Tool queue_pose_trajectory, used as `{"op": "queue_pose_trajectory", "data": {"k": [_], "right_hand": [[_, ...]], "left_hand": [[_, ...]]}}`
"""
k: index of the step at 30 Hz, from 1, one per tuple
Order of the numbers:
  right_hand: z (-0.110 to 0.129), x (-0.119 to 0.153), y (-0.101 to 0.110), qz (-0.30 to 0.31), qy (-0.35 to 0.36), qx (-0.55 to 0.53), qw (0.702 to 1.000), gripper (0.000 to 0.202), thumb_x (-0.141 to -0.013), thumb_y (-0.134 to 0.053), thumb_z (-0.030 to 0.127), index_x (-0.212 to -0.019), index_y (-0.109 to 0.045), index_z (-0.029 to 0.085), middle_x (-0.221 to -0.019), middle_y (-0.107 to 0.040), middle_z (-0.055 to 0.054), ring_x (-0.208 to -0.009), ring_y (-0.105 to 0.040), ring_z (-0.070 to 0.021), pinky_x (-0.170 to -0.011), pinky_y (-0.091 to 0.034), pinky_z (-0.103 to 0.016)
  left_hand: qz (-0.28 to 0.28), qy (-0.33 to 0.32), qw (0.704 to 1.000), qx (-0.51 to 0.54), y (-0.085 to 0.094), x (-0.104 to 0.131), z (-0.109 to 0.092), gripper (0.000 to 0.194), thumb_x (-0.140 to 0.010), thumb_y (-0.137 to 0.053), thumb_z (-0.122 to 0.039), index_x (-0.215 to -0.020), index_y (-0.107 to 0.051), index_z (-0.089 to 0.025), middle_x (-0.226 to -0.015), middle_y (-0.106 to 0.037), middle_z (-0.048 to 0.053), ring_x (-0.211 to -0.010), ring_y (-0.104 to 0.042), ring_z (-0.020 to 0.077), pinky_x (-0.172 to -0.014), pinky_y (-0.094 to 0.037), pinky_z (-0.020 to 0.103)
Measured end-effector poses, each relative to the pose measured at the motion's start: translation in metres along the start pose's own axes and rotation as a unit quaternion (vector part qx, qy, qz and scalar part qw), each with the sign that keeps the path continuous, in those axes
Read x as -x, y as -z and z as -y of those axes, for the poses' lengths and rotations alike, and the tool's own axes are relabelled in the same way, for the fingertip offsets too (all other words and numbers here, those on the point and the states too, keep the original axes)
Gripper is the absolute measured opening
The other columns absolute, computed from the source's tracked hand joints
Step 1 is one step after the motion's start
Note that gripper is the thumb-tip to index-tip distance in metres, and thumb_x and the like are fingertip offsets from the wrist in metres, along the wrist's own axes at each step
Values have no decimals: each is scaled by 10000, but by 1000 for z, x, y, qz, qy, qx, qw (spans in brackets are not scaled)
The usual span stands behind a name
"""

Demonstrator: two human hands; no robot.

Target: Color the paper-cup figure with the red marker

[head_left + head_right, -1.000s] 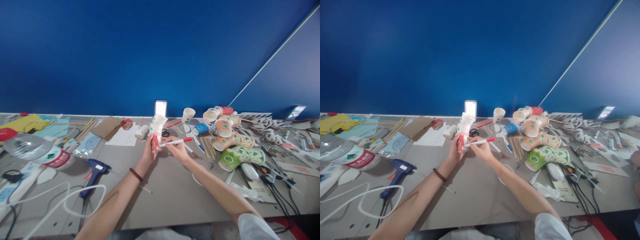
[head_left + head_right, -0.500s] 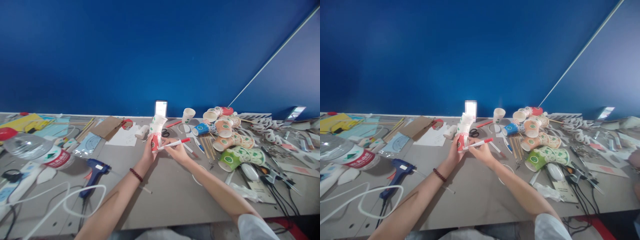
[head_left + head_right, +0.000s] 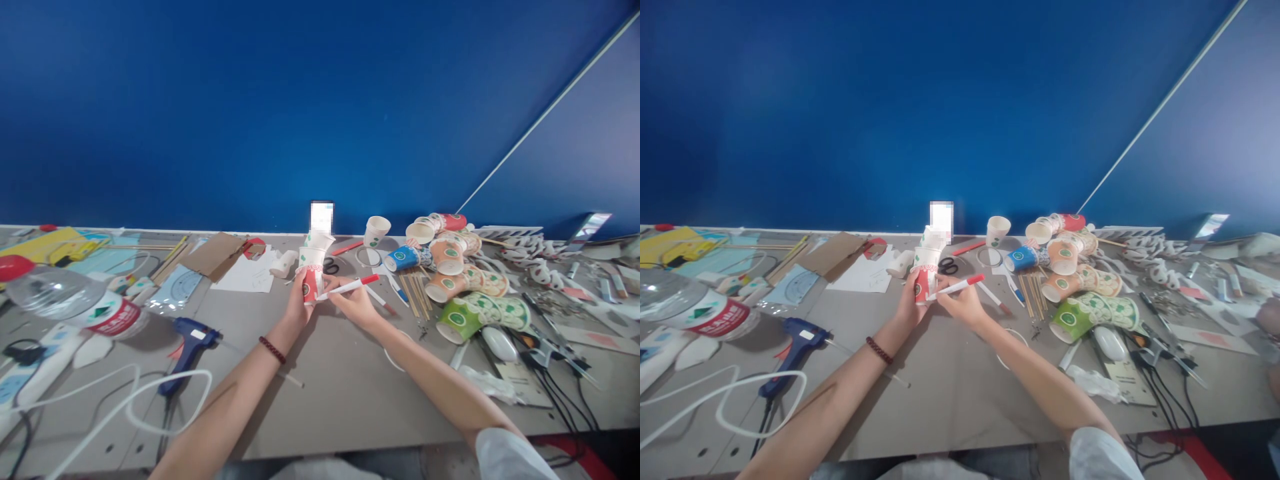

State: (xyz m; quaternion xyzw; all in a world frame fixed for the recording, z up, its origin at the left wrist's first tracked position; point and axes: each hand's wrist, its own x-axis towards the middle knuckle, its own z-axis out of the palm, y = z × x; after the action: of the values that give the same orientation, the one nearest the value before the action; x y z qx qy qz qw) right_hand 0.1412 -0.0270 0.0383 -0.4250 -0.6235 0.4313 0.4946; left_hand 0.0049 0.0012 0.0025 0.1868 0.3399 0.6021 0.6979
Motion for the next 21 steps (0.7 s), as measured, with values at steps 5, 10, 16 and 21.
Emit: {"op": "queue_pose_trajectory", "data": {"k": [5, 10, 16, 21], "right_hand": [[1, -1, -1, -28, -25, 6, 999, 72, -724, -655, 283, -735, -703, 232, -926, -786, -74, -1138, -696, -329, -958, -539, -462], [0, -1, 0, -10, -19, -6, 1000, 55, -706, -660, 267, -695, -698, 230, -871, -783, -74, -1145, -691, -335, -963, -528, -457], [2, -2, -1, -15, -2, -28, 999, 56, -720, -666, 275, -690, -689, 233, -863, -774, -72, -1108, -708, -328, -933, -533, -445], [1, -3, -2, -29, -22, -21, 999, 69, -717, -680, 302, -704, -695, 235, -854, -770, -67, -1136, -698, -323, -923, -544, -435]], "left_hand": [[15, 18, 1000, 2, 2, 0, 0, 440, -721, -755, -544, -956, -665, -183, -798, -699, 27, -702, -666, 163, -574, -479, 250], [7, 13, 1000, 3, 3, -2, 0, 426, -716, -771, -516, -964, -662, -188, -818, -705, 23, -730, -674, 166, -616, -498, 260], [9, 7, 1000, 1, 3, -3, 1, 450, -711, -766, -531, -971, -663, -178, -806, -700, 19, -701, -661, 160, -591, -487, 262], [17, 14, 1000, 0, 4, -4, 2, 450, -710, -762, -545, -950, -668, -176, -796, -700, 25, -667, -646, 150, -559, -468, 248]]}}
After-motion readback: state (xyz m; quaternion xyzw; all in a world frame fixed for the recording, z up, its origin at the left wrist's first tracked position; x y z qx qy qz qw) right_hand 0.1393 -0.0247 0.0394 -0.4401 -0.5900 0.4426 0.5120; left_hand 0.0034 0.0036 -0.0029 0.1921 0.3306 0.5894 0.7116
